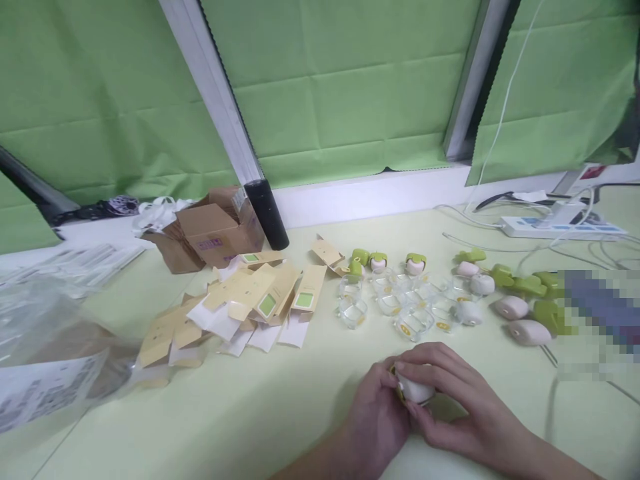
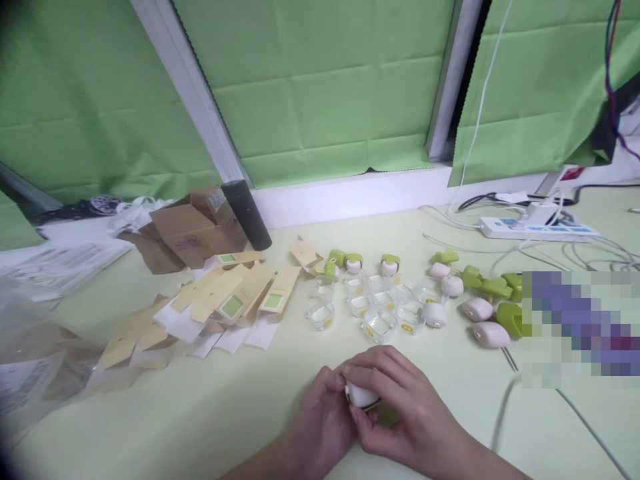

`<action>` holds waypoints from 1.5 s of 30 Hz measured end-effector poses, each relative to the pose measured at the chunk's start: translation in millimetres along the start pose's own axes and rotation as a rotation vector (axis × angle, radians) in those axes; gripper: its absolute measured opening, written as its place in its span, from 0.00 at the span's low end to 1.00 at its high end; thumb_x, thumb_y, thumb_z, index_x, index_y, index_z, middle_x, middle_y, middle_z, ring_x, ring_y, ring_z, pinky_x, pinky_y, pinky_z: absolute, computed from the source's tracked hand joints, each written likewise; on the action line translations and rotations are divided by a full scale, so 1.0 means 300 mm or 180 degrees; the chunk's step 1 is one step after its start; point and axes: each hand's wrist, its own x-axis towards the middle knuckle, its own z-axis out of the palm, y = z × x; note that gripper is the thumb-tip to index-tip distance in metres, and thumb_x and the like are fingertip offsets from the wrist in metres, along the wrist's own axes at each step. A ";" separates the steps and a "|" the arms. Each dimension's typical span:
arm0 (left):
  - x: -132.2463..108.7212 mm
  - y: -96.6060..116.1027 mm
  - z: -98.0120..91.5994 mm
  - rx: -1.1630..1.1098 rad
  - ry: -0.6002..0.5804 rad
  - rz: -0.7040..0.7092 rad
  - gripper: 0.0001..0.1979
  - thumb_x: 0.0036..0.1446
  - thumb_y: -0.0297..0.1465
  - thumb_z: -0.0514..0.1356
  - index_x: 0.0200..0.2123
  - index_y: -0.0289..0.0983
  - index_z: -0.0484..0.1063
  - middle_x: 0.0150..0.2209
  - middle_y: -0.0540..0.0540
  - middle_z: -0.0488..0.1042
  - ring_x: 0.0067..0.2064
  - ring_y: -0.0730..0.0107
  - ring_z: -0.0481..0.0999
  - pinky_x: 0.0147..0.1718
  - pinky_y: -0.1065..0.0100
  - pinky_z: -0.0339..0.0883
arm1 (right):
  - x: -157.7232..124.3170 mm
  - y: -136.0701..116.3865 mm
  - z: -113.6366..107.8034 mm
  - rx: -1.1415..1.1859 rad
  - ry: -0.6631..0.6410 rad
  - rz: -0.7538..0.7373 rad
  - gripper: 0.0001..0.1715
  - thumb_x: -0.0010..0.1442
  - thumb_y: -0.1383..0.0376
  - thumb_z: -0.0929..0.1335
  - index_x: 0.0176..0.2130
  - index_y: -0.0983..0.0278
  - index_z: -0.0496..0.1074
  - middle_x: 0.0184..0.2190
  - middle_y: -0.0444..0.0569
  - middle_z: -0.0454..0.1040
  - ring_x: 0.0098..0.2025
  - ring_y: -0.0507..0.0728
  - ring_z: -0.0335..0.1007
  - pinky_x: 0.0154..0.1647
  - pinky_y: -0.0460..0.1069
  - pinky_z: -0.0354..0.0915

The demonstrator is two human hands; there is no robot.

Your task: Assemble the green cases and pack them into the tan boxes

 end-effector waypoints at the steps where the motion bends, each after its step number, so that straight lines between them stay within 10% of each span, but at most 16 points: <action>1: -0.002 -0.003 0.000 -0.0023 0.0006 -0.0014 0.06 0.42 0.26 0.56 0.28 0.34 0.69 0.31 0.49 0.67 0.37 0.69 0.65 0.40 0.70 0.57 | 0.000 -0.004 0.002 0.0005 0.0009 -0.0018 0.28 0.50 0.76 0.65 0.50 0.57 0.62 0.40 0.50 0.75 0.42 0.58 0.72 0.41 0.52 0.68; 29: -0.007 -0.004 -0.009 0.0042 0.0202 -0.0331 0.04 0.42 0.28 0.55 0.26 0.35 0.67 0.28 0.50 0.66 0.33 0.70 0.66 0.36 0.70 0.59 | -0.012 -0.009 0.001 0.0092 -0.0343 0.0196 0.28 0.50 0.77 0.65 0.50 0.57 0.65 0.41 0.49 0.72 0.42 0.58 0.68 0.41 0.52 0.68; 45: -0.043 0.012 -0.016 0.2032 -0.0013 -0.0019 0.25 0.44 0.37 0.68 0.40 0.36 0.60 0.22 0.56 0.68 0.18 0.84 0.59 0.17 0.78 0.52 | -0.001 0.024 -0.096 0.0591 -0.0812 0.0150 0.31 0.51 0.73 0.70 0.52 0.56 0.62 0.46 0.48 0.72 0.49 0.57 0.68 0.48 0.50 0.66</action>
